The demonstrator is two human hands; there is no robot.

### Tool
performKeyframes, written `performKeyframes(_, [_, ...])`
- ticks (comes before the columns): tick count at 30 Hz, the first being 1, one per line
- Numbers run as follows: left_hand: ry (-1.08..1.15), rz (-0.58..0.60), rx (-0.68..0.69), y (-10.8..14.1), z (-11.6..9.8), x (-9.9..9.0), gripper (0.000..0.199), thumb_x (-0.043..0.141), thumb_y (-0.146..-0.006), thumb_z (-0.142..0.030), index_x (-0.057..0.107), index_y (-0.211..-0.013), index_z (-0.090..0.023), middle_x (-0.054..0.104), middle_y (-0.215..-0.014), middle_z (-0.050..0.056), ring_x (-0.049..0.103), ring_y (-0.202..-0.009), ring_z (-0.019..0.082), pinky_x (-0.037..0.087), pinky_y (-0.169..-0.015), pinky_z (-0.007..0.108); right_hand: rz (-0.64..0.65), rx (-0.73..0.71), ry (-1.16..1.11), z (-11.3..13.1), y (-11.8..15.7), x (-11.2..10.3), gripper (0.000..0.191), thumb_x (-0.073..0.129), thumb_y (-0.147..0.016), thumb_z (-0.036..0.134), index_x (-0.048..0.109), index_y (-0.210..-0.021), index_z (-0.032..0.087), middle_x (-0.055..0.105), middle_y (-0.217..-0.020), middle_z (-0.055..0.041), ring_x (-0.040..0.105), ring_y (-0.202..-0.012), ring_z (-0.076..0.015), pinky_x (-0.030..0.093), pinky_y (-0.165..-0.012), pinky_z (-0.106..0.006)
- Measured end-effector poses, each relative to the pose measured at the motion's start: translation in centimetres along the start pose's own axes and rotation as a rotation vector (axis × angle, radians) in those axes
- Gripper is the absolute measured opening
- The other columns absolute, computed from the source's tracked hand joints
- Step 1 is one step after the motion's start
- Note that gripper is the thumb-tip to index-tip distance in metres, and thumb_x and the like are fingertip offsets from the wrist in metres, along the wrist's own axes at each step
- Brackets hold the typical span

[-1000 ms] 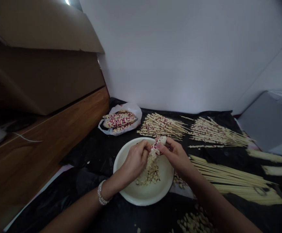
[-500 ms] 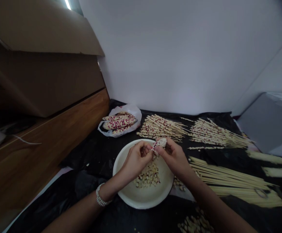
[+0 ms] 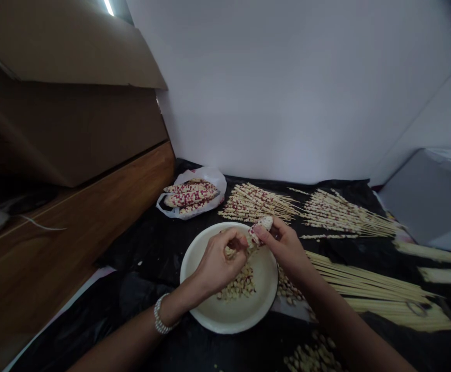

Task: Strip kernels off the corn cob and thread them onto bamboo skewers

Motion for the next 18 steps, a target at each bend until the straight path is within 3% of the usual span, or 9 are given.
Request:
performKeyframes(3, [-0.058, -0.064, 0.030, 0.0, -0.3, 0.1, 0.006, 0.059, -0.081, -0.015, 0.055, -0.082, -0.018, 0.059, -0.078, 0.000, 0.055, -0.073, 0.014, 0.044, -0.070, 0.027, -0.003, -0.008, 0.003, 0.2, 0.0, 0.1, 0.032, 0.069, -0.073, 0.049, 0.055, -0.076, 0.021, 0.057, -0.069, 0.0020, 0.050, -0.065, -0.0142, 0.042, -0.060, -0.027])
performKeyframes(6, [-0.136, -0.096, 0.077, 0.0, -0.7, 0.0, 0.009, 0.063, -0.084, -0.024, 0.056, -0.082, -0.018, 0.058, -0.077, 0.000, 0.055, -0.073, 0.014, 0.043, -0.069, 0.027, 0.006, -0.012, 0.001, 0.0, 0.0, 0.2, 0.031, 0.068, -0.074, 0.049, 0.055, -0.077, 0.021, 0.056, -0.069, 0.0020, 0.050, -0.065, -0.0141, 0.042, -0.060, -0.027])
performKeyframes(15, [-0.452, -0.068, 0.365, 0.7, -1.3, 0.4, 0.003, 0.052, -0.091, -0.017, 0.055, -0.090, -0.018, 0.060, -0.082, 0.004, 0.057, -0.079, 0.018, 0.044, -0.073, 0.031, 0.001, -0.003, 0.008, -0.6, 0.2, 0.5, 0.032, 0.069, -0.075, 0.049, 0.052, -0.074, 0.021, 0.054, -0.067, 0.0033, 0.048, -0.063, -0.0133, 0.040, -0.056, -0.026])
performKeyframes(18, [-0.524, -0.058, 0.333, 0.8, -1.1, 0.6, 0.004, 0.050, -0.091, -0.015, 0.052, -0.089, -0.018, 0.058, -0.080, 0.004, 0.055, -0.074, 0.018, 0.043, -0.068, 0.031, 0.004, -0.003, 0.000, -0.4, 0.5, 0.7, 0.031, 0.070, -0.074, 0.048, 0.054, -0.077, 0.021, 0.055, -0.069, 0.0029, 0.050, -0.064, -0.0139, 0.042, -0.058, -0.027])
Point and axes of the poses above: each hand's wrist, its own y-axis away from the middle knuckle, its own x-axis out of the palm, z = x × y, the point moved 4 cm from there along -y, towards the middle knuckle
